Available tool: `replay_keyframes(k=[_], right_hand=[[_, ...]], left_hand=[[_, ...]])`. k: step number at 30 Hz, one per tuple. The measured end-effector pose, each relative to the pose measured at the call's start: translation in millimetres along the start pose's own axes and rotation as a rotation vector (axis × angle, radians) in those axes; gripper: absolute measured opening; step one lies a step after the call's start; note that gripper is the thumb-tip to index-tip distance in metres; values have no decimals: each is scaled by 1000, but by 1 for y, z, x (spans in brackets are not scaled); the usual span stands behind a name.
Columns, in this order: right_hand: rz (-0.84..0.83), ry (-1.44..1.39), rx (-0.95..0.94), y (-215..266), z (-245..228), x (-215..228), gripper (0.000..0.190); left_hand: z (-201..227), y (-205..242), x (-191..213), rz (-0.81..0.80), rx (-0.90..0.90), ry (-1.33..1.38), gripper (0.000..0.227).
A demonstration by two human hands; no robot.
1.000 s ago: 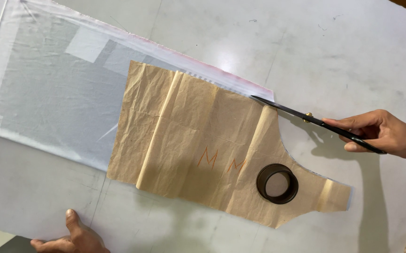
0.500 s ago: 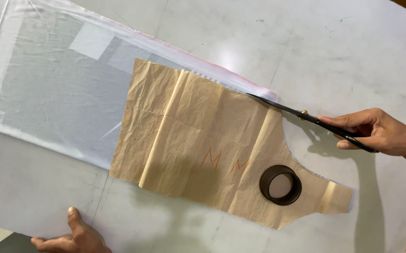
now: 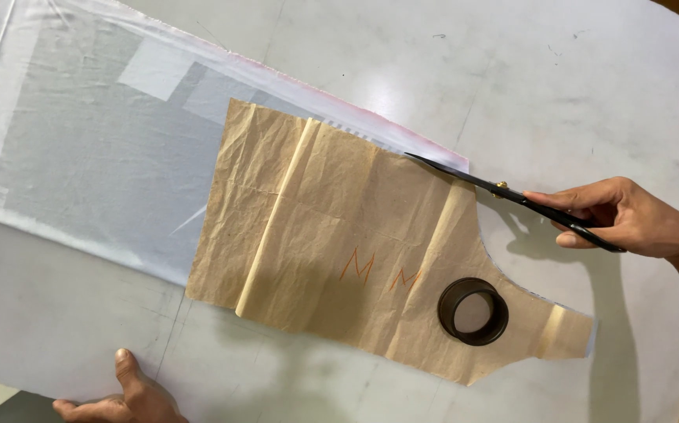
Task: The person uses shears to cut a piece of white fabric following the outline of a brown paper pattern. The person holds the pattern in place with one hand while cutting with the other, then removes the pattern to reveal the cut fabric.
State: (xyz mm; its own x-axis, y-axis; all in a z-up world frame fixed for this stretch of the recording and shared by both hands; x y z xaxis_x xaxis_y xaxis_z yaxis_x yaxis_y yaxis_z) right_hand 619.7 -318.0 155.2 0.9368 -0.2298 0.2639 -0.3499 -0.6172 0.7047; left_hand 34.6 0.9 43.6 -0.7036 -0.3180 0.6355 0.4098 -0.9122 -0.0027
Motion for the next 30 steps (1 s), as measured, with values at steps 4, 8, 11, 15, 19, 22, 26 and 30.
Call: replay_keyframes(k=[4, 8, 11, 15, 19, 22, 26, 30], right_hand=[[4, 22, 36, -3, 0, -2, 70], [7, 50, 36, -3, -1, -3, 70], [24, 50, 53, -1, 0, -4, 70], [16, -31, 30, -4, -3, 0, 73], [12, 5, 10, -3, -6, 1, 73], [21, -7, 11, 0, 13, 8, 74], [-9, -113, 110, 12, 51, 21, 76], [9, -15, 61, 8, 26, 11, 75]], left_hand=[[20, 6, 2, 7, -47, -80, 83], [25, 8, 2, -12, -83, -72, 80], [22, 8, 0, -7, -9, -47, 83], [24, 9, 0, -1, -31, -83, 82], [22, 9, 1, 4, -85, -97, 82], [17, 6, 2, 16, -81, -90, 84], [33, 11, 1, -18, 10, -64, 87], [16, 10, 1, -21, 43, -49, 87]])
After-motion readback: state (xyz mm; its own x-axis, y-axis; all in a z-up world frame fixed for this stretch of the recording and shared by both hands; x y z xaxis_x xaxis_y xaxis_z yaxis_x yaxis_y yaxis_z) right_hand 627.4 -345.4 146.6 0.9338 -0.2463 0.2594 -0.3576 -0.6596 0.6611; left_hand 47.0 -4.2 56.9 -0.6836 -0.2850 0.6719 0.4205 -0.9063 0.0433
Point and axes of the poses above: each hand's wrist, its own y-axis away from the middle knuckle, its own x-axis out of the back of the hand, z = x × y, the point moved 2 cm from there along -y, towards the middle knuckle, and after that the axes turned 1 degree about y, right-handed, at the moved point
